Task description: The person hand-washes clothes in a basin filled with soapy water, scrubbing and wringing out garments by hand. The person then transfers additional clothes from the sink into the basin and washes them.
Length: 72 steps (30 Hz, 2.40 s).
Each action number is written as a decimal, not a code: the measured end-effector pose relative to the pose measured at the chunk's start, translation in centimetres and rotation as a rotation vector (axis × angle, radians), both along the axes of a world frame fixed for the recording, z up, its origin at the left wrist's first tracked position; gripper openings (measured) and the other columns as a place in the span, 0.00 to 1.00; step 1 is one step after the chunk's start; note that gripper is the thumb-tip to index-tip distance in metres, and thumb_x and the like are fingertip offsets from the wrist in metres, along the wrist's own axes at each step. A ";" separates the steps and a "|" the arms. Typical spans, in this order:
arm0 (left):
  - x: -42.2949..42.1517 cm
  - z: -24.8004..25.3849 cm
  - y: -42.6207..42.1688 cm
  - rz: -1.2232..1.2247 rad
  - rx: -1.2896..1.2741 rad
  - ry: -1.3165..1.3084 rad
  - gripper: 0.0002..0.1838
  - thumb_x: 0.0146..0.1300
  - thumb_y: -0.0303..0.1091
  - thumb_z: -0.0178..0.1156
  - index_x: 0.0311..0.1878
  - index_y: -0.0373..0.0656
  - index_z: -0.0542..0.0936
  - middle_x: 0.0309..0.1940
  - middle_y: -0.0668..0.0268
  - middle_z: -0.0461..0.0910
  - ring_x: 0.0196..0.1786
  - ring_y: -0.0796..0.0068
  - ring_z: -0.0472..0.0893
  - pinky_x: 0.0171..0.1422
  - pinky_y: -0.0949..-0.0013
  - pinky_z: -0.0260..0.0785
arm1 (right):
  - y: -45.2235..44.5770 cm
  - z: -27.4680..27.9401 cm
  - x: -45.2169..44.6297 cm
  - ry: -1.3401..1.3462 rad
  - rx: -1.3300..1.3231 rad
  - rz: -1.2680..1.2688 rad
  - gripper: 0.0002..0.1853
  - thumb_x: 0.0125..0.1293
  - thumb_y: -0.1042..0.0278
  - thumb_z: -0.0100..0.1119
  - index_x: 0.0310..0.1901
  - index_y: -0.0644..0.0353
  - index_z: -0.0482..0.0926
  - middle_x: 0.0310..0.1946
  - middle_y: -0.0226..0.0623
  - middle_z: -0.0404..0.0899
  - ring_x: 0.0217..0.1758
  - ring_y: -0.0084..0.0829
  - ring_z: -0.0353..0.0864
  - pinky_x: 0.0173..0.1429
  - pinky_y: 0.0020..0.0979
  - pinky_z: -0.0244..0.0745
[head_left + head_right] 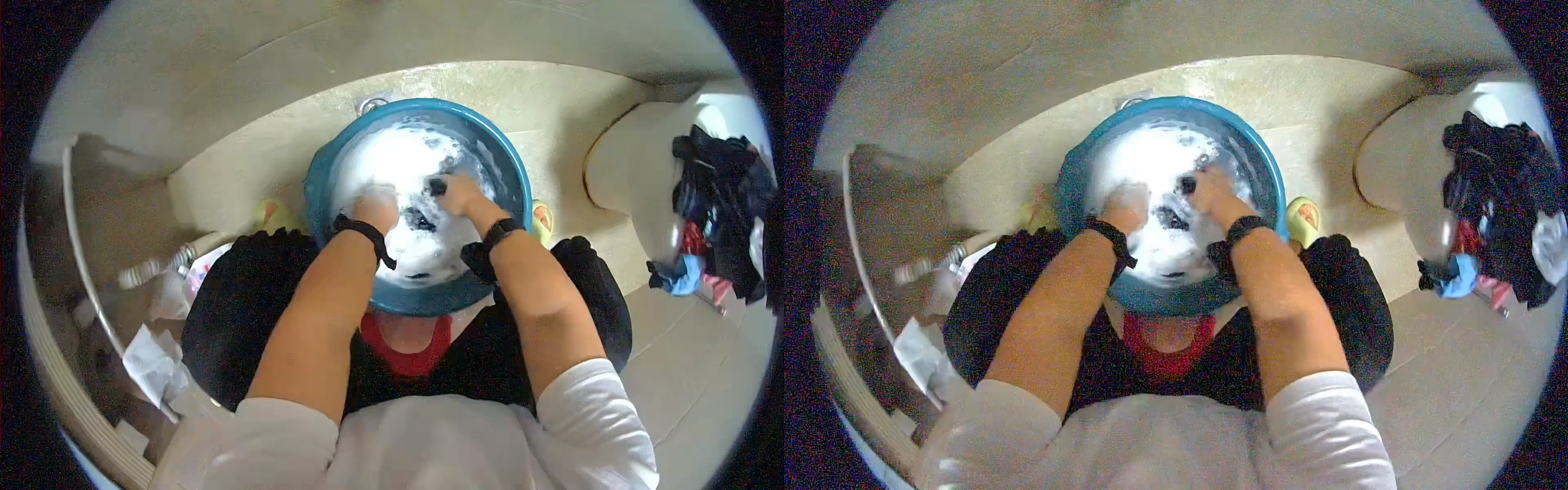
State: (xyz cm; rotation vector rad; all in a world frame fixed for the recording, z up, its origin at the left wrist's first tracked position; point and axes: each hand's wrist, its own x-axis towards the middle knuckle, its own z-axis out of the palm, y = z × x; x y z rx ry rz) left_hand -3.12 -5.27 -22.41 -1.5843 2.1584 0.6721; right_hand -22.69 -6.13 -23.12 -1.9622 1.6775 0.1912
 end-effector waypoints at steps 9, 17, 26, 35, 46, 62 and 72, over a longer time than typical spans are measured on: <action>1.9 17.9 -3.0 0.572 0.022 0.713 0.19 0.43 0.26 0.60 0.44 0.41 0.78 0.32 0.58 0.80 0.34 0.66 0.79 0.40 0.66 0.72 | 2.1 17.6 -3.6 -0.406 0.209 -0.465 0.19 0.49 0.60 0.62 0.36 0.69 0.80 0.29 0.47 0.81 0.32 0.38 0.81 0.40 0.34 0.75; 1.8 22.7 0.7 0.945 0.042 1.249 0.20 0.50 0.20 0.56 0.49 0.43 0.73 0.39 0.62 0.76 0.38 0.71 0.77 0.39 0.69 0.71 | 5.4 21.4 -2.2 -0.583 0.197 -0.423 0.25 0.60 0.61 0.61 0.53 0.69 0.68 0.43 0.45 0.77 0.35 0.26 0.78 0.32 0.26 0.76; 0.0 15.7 4.6 0.876 0.326 0.937 0.28 0.57 0.27 0.58 0.62 0.41 0.67 0.59 0.54 0.68 0.58 0.65 0.70 0.61 0.66 0.62 | 5.0 10.8 -2.7 0.033 0.251 -0.067 0.46 0.51 0.56 0.67 0.62 0.77 0.53 0.53 0.66 0.69 0.57 0.52 0.72 0.62 0.37 0.67; 0.0 15.0 1.9 0.961 0.303 1.062 0.25 0.55 0.31 0.61 0.57 0.38 0.70 0.54 0.55 0.72 0.56 0.65 0.71 0.61 0.67 0.61 | 4.9 8.9 -1.3 0.091 -0.176 -0.313 0.37 0.51 0.55 0.68 0.63 0.44 0.62 0.56 0.49 0.69 0.55 0.51 0.74 0.59 0.42 0.71; 1.0 14.4 1.7 0.506 0.167 0.632 0.45 0.37 0.39 0.73 0.62 0.39 0.65 0.54 0.50 0.72 0.57 0.58 0.73 0.59 0.64 0.66 | 2.3 13.3 -1.1 -0.582 0.212 -0.655 0.18 0.51 0.58 0.56 0.33 0.67 0.80 0.28 0.40 0.80 0.30 0.32 0.78 0.39 0.31 0.71; -1.0 28.3 4.9 0.168 -0.593 1.188 0.41 0.36 0.38 0.75 0.56 0.38 0.68 0.47 0.52 0.72 0.51 0.55 0.75 0.55 0.62 0.69 | 6.7 38.3 3.2 -1.664 0.042 -0.447 0.14 0.60 0.64 0.56 0.41 0.67 0.76 0.32 0.37 0.80 0.32 0.26 0.80 0.38 0.27 0.76; 0.4 19.7 1.3 1.325 0.391 1.641 0.12 0.55 0.32 0.56 0.40 0.34 0.76 0.32 0.60 0.80 0.32 0.68 0.81 0.38 0.69 0.74 | 1.4 23.9 -2.5 -0.692 -0.064 -0.496 0.25 0.57 0.54 0.62 0.49 0.63 0.72 0.44 0.38 0.76 0.45 0.31 0.77 0.45 0.33 0.76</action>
